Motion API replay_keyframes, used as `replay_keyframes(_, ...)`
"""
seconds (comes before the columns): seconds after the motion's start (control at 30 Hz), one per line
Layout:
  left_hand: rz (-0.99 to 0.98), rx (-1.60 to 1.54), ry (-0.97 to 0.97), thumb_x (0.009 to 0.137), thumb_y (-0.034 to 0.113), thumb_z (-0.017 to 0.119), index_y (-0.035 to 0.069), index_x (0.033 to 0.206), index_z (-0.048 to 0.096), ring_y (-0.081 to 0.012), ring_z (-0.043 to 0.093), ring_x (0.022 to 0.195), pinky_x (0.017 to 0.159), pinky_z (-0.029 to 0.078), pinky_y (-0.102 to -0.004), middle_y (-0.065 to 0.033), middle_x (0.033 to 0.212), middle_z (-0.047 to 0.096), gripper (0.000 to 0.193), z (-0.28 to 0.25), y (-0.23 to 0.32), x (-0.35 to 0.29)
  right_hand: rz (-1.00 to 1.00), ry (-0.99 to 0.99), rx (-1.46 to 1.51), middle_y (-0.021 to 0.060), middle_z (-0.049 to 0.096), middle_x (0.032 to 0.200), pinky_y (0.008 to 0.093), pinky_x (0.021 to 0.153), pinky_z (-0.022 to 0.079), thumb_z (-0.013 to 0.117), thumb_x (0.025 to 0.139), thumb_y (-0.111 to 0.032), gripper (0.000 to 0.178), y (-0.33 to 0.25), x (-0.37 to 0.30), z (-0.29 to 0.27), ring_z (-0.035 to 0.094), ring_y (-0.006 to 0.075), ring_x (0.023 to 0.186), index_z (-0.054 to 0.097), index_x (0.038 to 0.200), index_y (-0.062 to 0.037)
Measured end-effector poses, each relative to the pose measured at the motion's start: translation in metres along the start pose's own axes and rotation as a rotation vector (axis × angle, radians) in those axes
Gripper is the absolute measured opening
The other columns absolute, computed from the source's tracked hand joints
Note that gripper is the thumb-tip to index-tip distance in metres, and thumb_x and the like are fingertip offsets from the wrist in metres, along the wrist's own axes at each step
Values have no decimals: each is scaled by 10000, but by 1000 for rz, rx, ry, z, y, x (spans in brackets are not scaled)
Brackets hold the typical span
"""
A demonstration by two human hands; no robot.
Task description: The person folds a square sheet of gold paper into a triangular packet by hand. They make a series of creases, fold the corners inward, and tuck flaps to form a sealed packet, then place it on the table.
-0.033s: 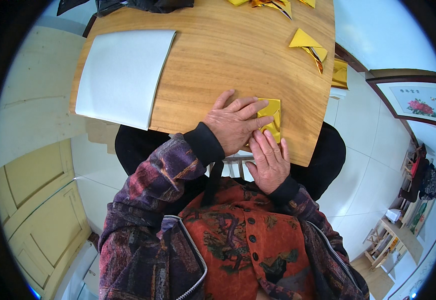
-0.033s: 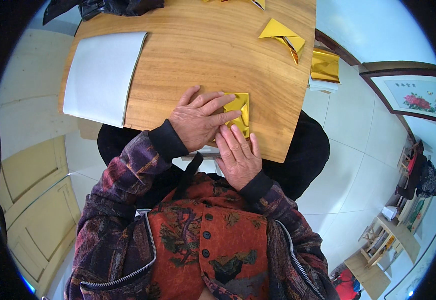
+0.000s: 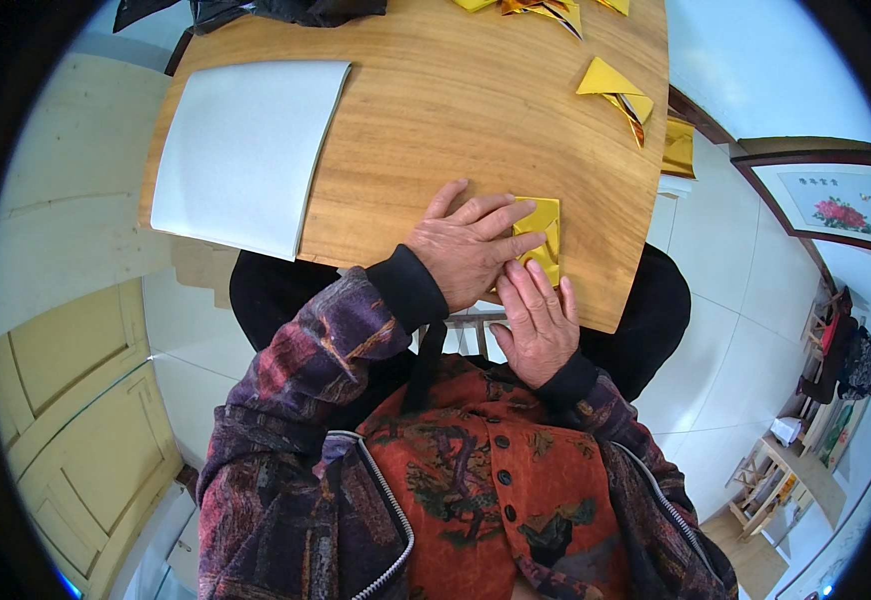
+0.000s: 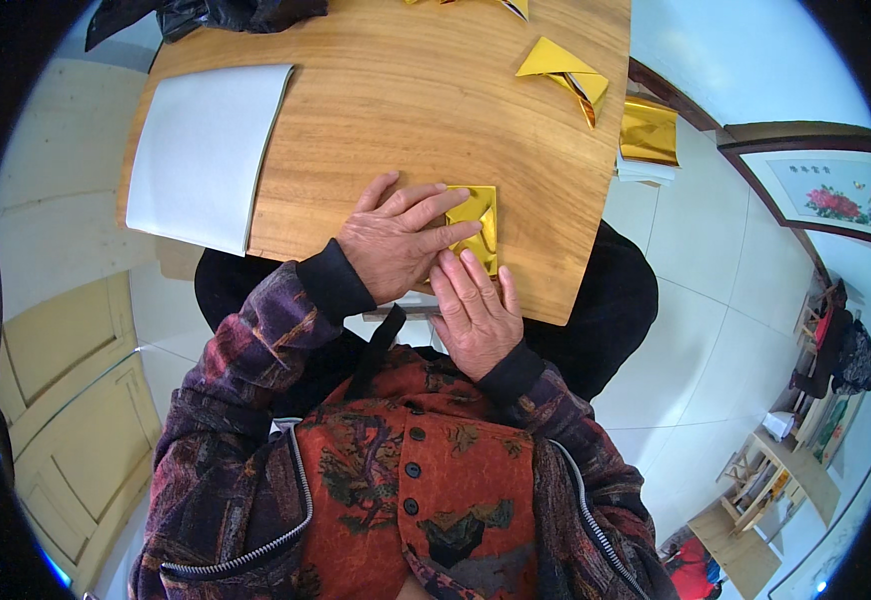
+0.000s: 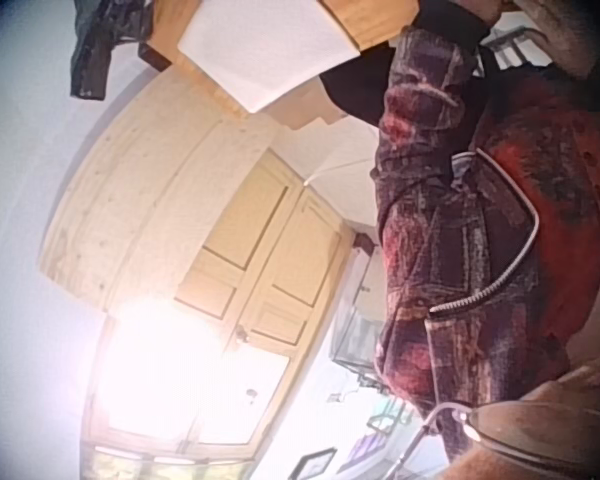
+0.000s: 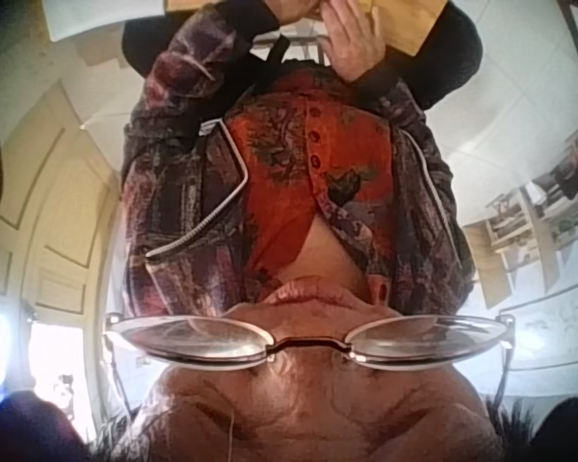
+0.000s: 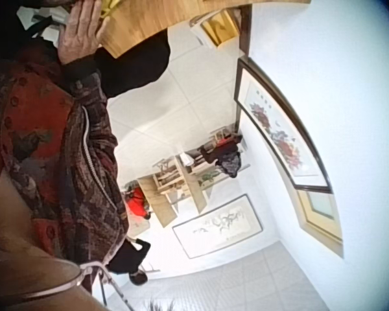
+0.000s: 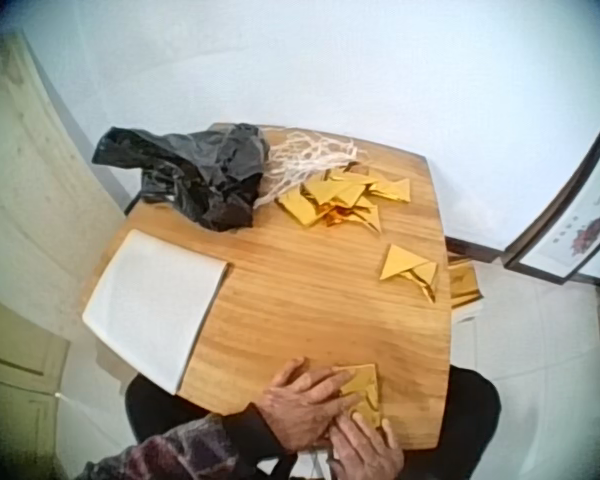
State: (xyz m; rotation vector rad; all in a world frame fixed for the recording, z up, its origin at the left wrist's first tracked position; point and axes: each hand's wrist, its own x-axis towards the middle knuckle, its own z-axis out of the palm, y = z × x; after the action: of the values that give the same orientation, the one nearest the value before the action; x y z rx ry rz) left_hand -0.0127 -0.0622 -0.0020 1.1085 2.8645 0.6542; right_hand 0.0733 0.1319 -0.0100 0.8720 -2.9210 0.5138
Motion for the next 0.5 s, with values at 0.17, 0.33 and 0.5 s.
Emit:
replay_keyframes(0.17, -11, 1, -17, 755, 377, 724, 289, 1350, 559, -191, 425, 1343, 1126, 256, -529, 3, 1473, 443, 624, 0, 0, 0, -6, 2, 14, 82, 430, 1496, 521, 1132, 245, 790, 712, -221, 771, 0, 0, 0, 364, 266, 1412, 468, 1401, -93)
replay_keyframes(0.33, -9, 13, -17, 765, 357, 713, 287, 1340, 564, -190, 423, 1342, 1125, 256, -523, 5, 1465, 449, 598, 0, 0, 1, 7, 16, -18, 51, 446, 1492, 503, 1144, 224, 774, 728, -254, 759, -1, 0, 3, 375, 227, 1411, 479, 1412, -108)
replay_keyframes(0.5, -9, 14, -17, 792, 321, 689, 283, 1336, 566, -191, 426, 1335, 1125, 257, -525, 5, 1453, 455, 560, -1, 0, 2, 0, 15, -40, 54, 438, 1498, 501, 1145, 216, 771, 730, -253, 752, 0, 0, 5, 368, 223, 1415, 480, 1408, -109)
